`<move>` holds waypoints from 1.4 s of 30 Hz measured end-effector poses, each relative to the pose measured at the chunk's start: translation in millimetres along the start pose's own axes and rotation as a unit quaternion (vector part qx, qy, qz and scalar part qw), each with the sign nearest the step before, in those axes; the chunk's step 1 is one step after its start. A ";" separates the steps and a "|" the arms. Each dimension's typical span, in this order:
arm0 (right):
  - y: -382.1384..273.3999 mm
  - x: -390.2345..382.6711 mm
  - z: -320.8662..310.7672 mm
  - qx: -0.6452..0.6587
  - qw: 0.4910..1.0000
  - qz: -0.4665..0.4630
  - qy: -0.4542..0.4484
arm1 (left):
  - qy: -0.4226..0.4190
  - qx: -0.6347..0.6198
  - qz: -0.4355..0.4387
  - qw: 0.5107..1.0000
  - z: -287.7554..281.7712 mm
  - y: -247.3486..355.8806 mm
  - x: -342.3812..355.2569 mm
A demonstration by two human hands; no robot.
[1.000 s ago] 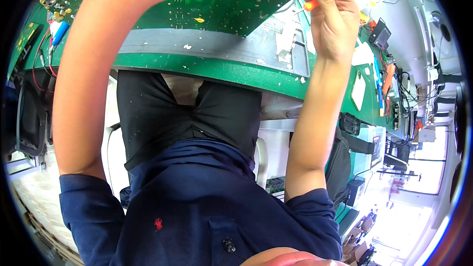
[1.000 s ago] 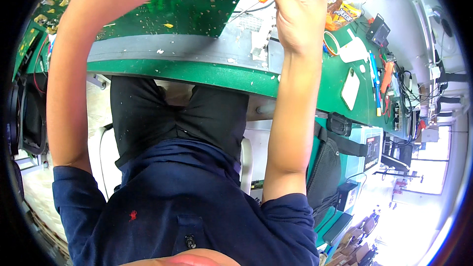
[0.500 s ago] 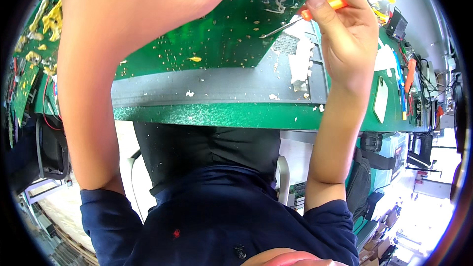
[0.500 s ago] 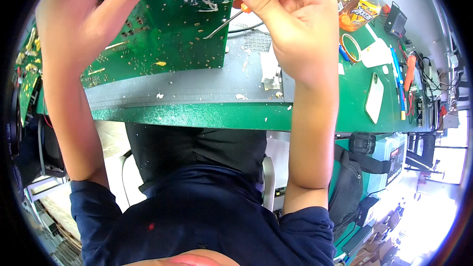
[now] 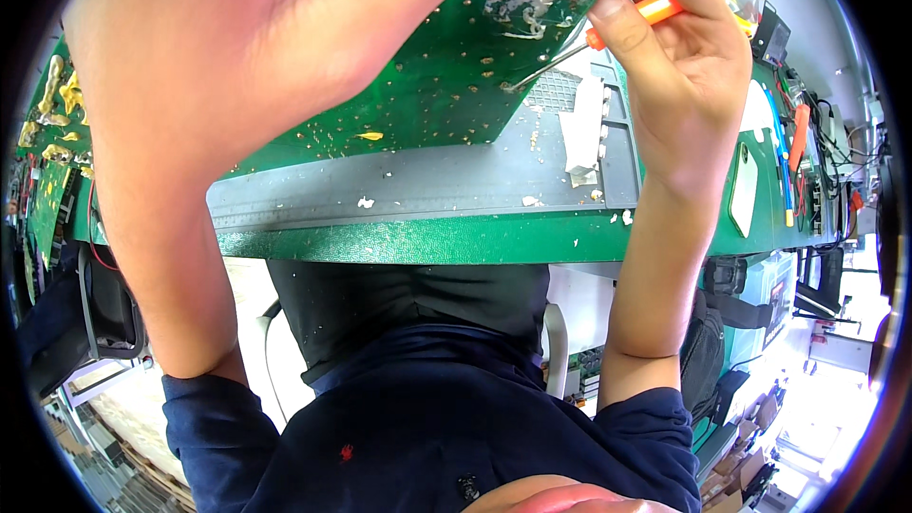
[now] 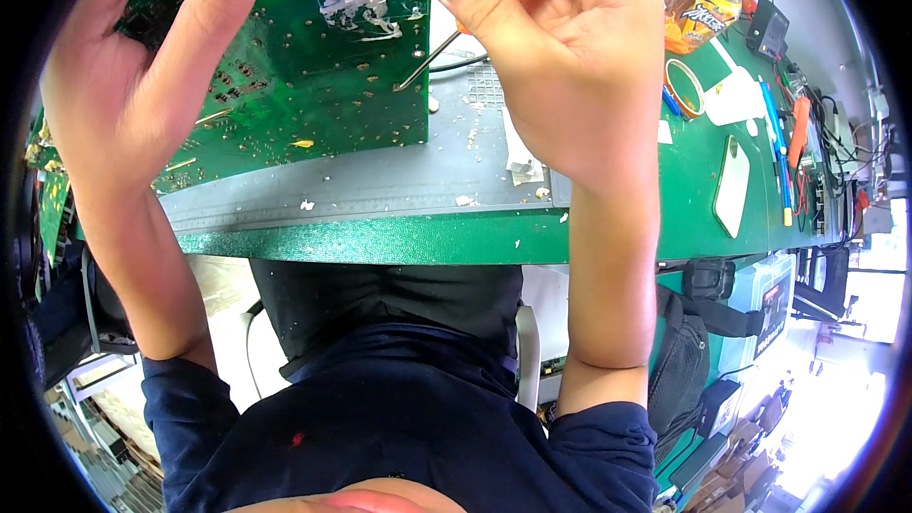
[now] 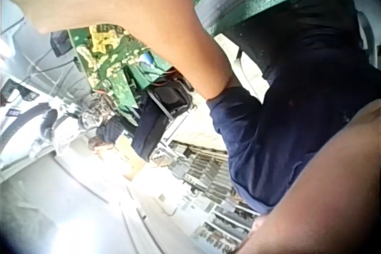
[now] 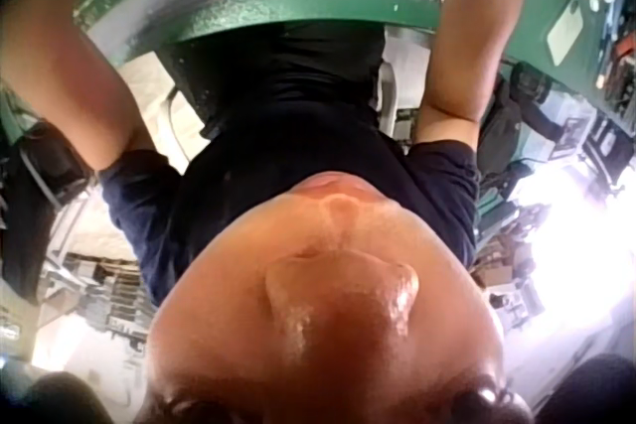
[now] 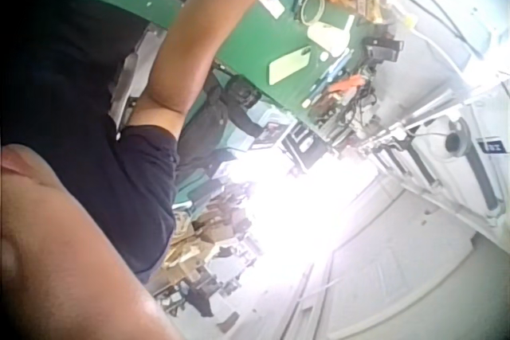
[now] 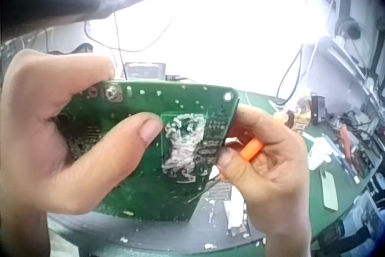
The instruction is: The person desolders components from a green circuit board using a soldering iron and a solder sucker, and then uses a screwdriver to pry on components on the other side of the board.
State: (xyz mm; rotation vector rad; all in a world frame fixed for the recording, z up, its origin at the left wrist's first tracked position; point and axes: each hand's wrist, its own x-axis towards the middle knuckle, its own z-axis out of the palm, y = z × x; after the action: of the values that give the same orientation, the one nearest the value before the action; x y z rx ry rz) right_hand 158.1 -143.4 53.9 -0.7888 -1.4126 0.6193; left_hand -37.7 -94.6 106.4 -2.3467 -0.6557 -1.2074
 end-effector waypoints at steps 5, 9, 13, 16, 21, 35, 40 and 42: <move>8.4 3.2 -3.5 0.015 0.998 -0.045 -0.035 | -0.009 -0.021 -0.026 0.999 0.3 4.7 -1.1; 6.4 4.2 -4.4 -0.002 0.999 -0.039 -0.032 | -0.017 -0.036 -0.046 0.998 -1.6 5.1 -3.2; 4.2 4.7 -8.6 0.006 0.999 -0.013 -0.032 | -0.025 -0.050 -0.066 0.996 3.6 4.7 -0.2; 3.5 4.2 -9.8 0.005 0.999 -0.019 -0.040 | -0.030 -0.060 -0.075 0.995 -2.5 4.0 -4.7; -8.1 6.9 -13.4 0.078 0.993 0.075 -0.042 | -0.032 -0.070 -0.083 0.994 -9.7 9.9 -9.3; -8.6 16.8 -11.3 -0.001 0.999 0.021 -0.031 | -0.039 -0.025 -0.034 0.998 -13.4 9.4 -1.1; -8.8 16.3 -12.7 -0.030 0.999 0.029 -0.024 | -0.017 -0.026 -0.027 0.999 -13.1 8.5 -2.3; -10.4 16.2 -12.6 -0.039 0.998 0.036 -0.023 | 0.004 -0.037 -0.016 0.999 -10.2 5.6 -5.7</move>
State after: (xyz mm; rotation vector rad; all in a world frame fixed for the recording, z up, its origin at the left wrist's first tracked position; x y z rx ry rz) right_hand 171.0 -138.5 72.2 -0.8948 -1.4616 0.6437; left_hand -43.8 -106.0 106.3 -2.3982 -0.6602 -1.2752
